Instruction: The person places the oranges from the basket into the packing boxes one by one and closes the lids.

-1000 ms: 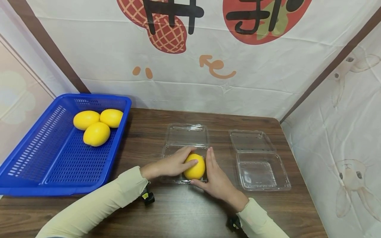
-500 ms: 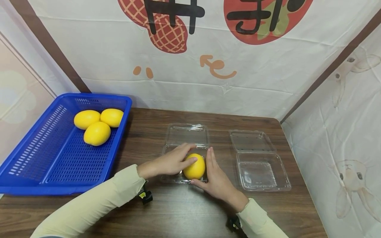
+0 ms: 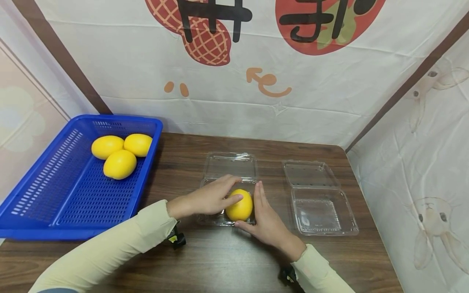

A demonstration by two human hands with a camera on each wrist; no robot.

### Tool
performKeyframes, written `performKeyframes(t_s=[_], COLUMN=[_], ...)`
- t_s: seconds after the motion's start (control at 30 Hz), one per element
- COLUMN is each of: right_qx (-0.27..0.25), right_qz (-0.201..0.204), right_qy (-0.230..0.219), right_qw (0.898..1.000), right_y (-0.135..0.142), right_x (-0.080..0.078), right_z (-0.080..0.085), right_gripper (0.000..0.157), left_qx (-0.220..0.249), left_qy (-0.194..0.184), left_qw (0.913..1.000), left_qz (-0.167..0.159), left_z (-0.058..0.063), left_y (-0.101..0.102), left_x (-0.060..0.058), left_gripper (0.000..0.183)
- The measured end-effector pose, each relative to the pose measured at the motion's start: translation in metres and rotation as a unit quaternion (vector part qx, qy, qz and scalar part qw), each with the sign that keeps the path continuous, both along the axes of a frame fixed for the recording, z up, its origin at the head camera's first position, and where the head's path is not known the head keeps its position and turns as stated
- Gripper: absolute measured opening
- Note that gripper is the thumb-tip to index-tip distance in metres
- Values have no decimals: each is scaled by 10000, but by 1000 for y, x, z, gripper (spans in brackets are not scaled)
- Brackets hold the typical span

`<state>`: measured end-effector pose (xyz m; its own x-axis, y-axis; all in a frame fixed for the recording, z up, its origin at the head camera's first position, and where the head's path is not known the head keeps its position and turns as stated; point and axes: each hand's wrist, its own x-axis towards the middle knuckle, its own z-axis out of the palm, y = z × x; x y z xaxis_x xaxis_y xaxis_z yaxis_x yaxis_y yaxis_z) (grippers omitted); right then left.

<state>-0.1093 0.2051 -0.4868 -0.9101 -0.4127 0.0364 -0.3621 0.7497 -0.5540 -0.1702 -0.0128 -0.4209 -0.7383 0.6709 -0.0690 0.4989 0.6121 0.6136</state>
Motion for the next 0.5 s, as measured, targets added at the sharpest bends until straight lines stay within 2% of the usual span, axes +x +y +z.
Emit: performKeyframes(t_s=[0.5], right_qx=[11], right_qz=[2], right_qy=[0], right_qw=[10000], right_y=[0], right_x=[-1], right_z=[-1], right_gripper=[119], left_qx=[-545], left_qy=[733], left_qw=[9958], left_qz=[-99], left_z=[12], left_y=[-6], left_x=[2], left_gripper=[66])
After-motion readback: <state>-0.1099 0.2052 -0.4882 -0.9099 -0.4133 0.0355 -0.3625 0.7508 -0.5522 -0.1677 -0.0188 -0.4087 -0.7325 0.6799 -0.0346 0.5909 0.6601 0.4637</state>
